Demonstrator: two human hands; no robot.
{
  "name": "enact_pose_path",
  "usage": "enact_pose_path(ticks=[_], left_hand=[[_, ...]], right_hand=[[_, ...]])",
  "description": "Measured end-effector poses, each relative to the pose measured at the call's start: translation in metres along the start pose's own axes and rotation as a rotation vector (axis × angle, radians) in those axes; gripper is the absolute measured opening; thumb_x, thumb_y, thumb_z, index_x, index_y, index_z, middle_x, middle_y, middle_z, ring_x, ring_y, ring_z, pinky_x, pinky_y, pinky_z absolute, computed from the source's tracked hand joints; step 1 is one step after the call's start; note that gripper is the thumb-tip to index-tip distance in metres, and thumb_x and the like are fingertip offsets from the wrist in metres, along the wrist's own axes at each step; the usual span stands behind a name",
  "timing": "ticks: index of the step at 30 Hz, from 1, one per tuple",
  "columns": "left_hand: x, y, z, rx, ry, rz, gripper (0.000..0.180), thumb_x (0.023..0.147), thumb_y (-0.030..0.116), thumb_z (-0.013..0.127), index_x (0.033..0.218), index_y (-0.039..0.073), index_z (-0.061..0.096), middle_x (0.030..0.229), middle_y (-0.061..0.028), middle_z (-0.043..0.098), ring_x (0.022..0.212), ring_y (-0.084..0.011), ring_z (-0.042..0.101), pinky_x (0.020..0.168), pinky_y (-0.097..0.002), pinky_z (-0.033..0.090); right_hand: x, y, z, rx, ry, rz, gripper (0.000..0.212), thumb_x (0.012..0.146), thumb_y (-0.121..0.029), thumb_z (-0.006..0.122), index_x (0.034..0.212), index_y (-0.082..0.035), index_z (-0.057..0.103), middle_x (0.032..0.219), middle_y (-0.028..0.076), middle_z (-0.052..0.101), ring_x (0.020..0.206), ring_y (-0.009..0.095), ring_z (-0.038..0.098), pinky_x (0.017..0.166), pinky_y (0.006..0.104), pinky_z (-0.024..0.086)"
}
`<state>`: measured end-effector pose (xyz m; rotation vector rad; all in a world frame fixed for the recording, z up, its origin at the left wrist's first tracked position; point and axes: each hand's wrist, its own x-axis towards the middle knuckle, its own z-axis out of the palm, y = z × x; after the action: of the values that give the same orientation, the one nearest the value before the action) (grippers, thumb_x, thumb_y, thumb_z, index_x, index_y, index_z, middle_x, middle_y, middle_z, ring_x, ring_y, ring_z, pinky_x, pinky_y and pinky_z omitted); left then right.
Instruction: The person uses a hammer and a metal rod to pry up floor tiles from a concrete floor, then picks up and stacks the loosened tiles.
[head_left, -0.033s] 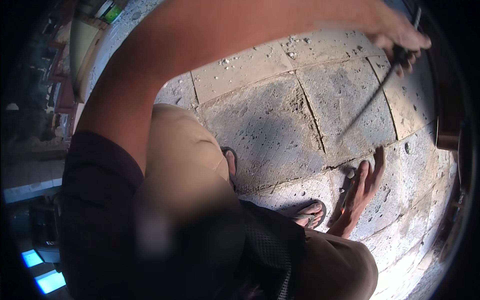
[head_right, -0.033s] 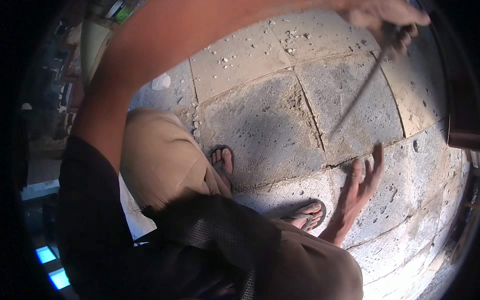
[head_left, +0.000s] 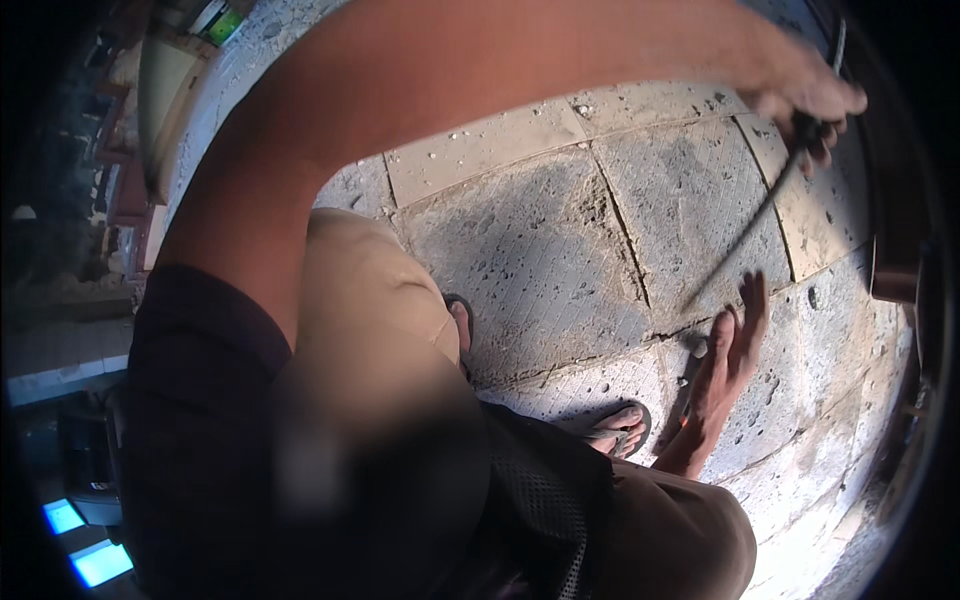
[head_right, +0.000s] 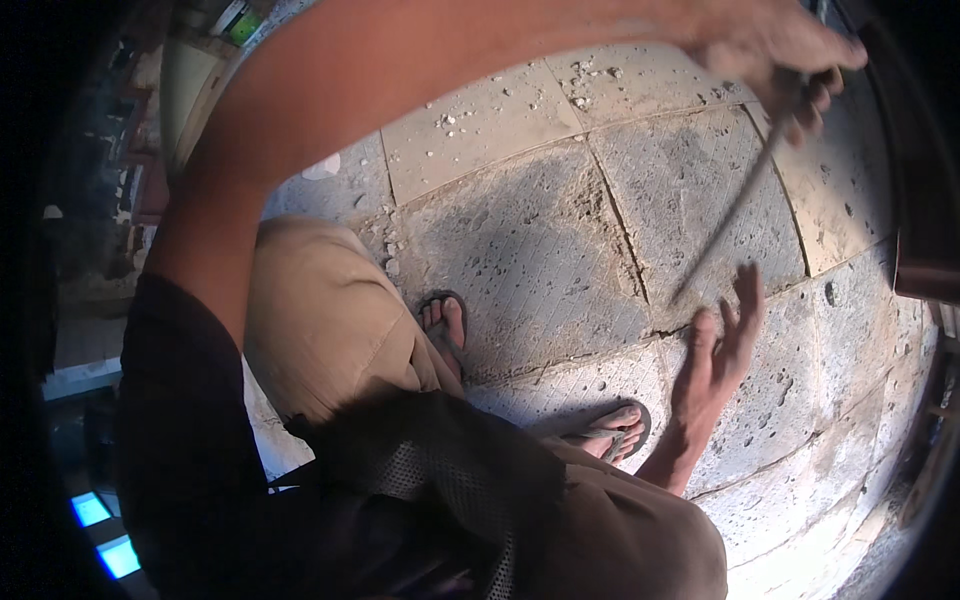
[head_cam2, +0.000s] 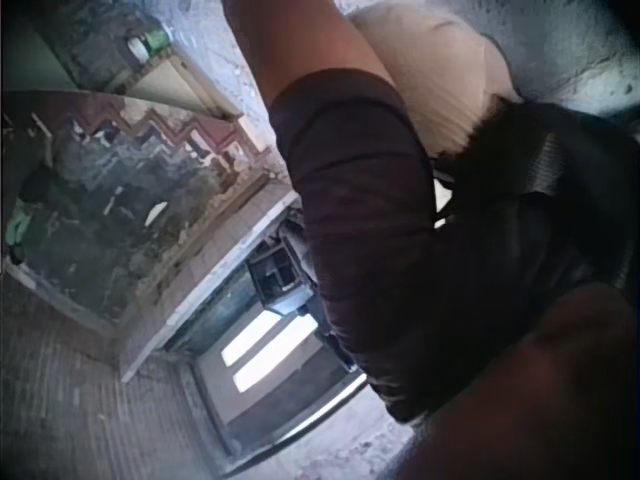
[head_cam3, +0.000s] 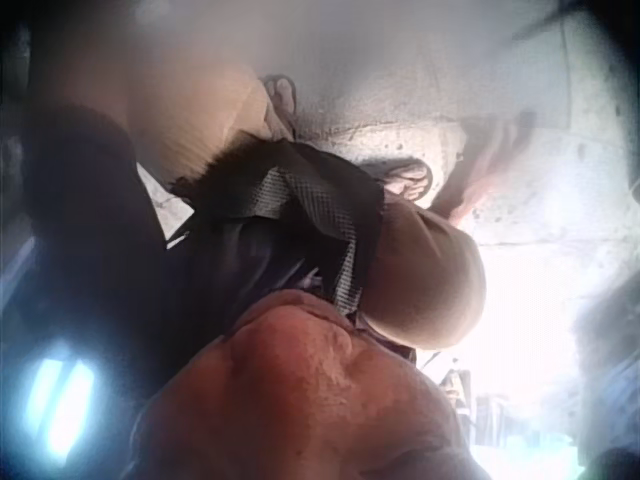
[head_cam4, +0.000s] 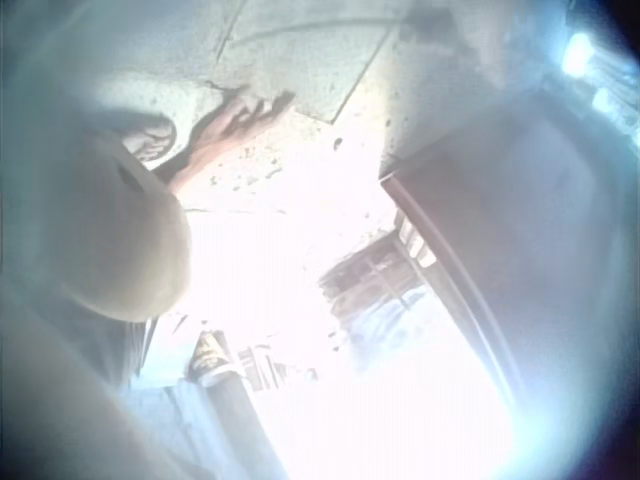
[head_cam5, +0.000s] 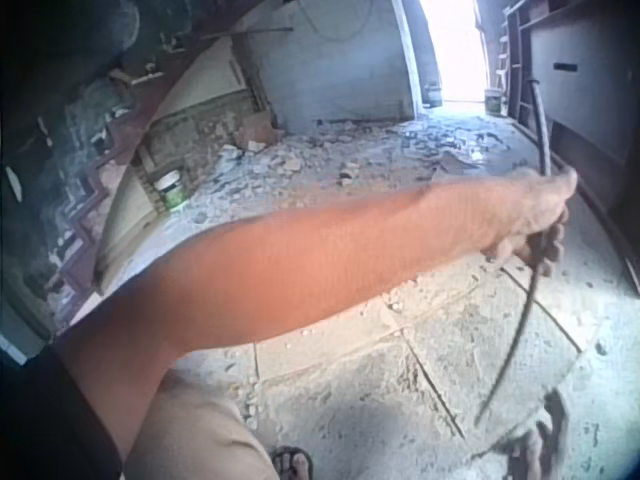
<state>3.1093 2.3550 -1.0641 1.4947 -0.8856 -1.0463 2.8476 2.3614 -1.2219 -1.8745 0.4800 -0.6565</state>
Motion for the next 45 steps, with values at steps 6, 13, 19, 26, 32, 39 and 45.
enact_pose_path(ticks=[6, 13, 19, 26, 32, 39, 45], left_hand=[[-0.066, -0.036, -0.009, 0.131, -0.020, -0.031, 0.066, 0.100, 0.056, 0.038, 0.120, -0.006, 0.052, 0.112, -0.0248, 0.060, 0.107, -0.0318, 0.063, 0.094, -0.0464, 0.054], [-0.243, -0.188, -0.176, 0.402, 0.799, -0.303, 0.073, 0.086, 0.055, 0.065, 0.134, 0.002, 0.052, 0.129, -0.0182, 0.057, 0.116, -0.0272, 0.057, 0.097, -0.0407, 0.048], [-0.387, -0.417, -0.192, -0.064, 1.309, -0.717, 0.058, 0.085, 0.054, 0.065, 0.102, -0.001, 0.065, 0.084, -0.0115, 0.060, 0.074, -0.0252, 0.056, 0.067, -0.0440, 0.048], [-0.358, -0.444, -0.183, 0.122, 1.262, -0.799, 0.073, 0.082, 0.055, 0.065, 0.127, -0.001, 0.058, 0.125, -0.0169, 0.062, 0.115, -0.0314, 0.056, 0.098, -0.0434, 0.042], [-0.330, -0.374, -0.170, -0.398, 1.174, -0.773, 0.082, 0.078, 0.063, 0.064, 0.132, 0.003, 0.053, 0.130, -0.0137, 0.058, 0.119, -0.0303, 0.052, 0.099, -0.0464, 0.039], [-0.354, -0.392, -0.208, -0.668, 1.102, -0.858, 0.083, 0.078, 0.068, 0.060, 0.135, 0.009, 0.048, 0.135, -0.0121, 0.053, 0.122, -0.0305, 0.045, 0.103, -0.0505, 0.031], [-0.379, -0.432, -0.235, -0.787, 0.971, -0.775, 0.083, 0.076, 0.071, 0.059, 0.122, 0.001, 0.056, 0.115, -0.0122, 0.059, 0.097, -0.0270, 0.052, 0.078, -0.0421, 0.047]], right_hand=[[0.011, -0.020, 0.039, 0.266, -0.109, 0.280, 0.029, 0.100, -0.029, 0.057, 0.111, -0.003, 0.057, 0.075, -0.001, 0.052, 0.066, 0.008, 0.047, 0.059, 0.0240, 0.039], [-0.044, 0.062, 0.023, -0.051, -0.058, 0.474, 0.023, 0.100, -0.023, 0.056, 0.087, -0.004, 0.057, 0.066, -0.005, 0.042, 0.057, 0.004, 0.035, 0.050, 0.0217, 0.026], [-0.095, 0.112, 0.007, -0.227, -0.090, 0.643, 0.033, 0.095, -0.025, 0.058, 0.079, 0.003, 0.051, 0.065, 0.002, 0.040, 0.063, 0.011, 0.036, 0.054, 0.0307, 0.031], [-0.117, 0.115, 0.018, -0.294, -0.038, 0.652, 0.025, 0.094, -0.017, 0.059, 0.087, 0.007, 0.059, 0.073, 0.004, 0.055, 0.072, 0.012, 0.045, 0.063, 0.0320, 0.039], [-0.120, 0.109, 0.026, -0.261, -0.009, 0.754, 0.024, 0.094, -0.022, 0.059, 0.091, 0.002, 0.062, 0.068, 0.008, 0.055, 0.066, 0.018, 0.049, 0.065, 0.0386, 0.041], [-0.120, 0.108, 0.039, -0.202, -0.027, 0.847, 0.024, 0.094, -0.024, 0.059, 0.096, 0.000, 0.062, 0.075, 0.009, 0.060, 0.070, 0.018, 0.053, 0.067, 0.0381, 0.041], [-0.133, 0.168, 0.046, -0.333, -0.035, 0.520, 0.021, 0.092, -0.018, 0.062, 0.085, 0.002, 0.060, 0.070, 0.001, 0.055, 0.066, 0.012, 0.047, 0.058, 0.0317, 0.038]])
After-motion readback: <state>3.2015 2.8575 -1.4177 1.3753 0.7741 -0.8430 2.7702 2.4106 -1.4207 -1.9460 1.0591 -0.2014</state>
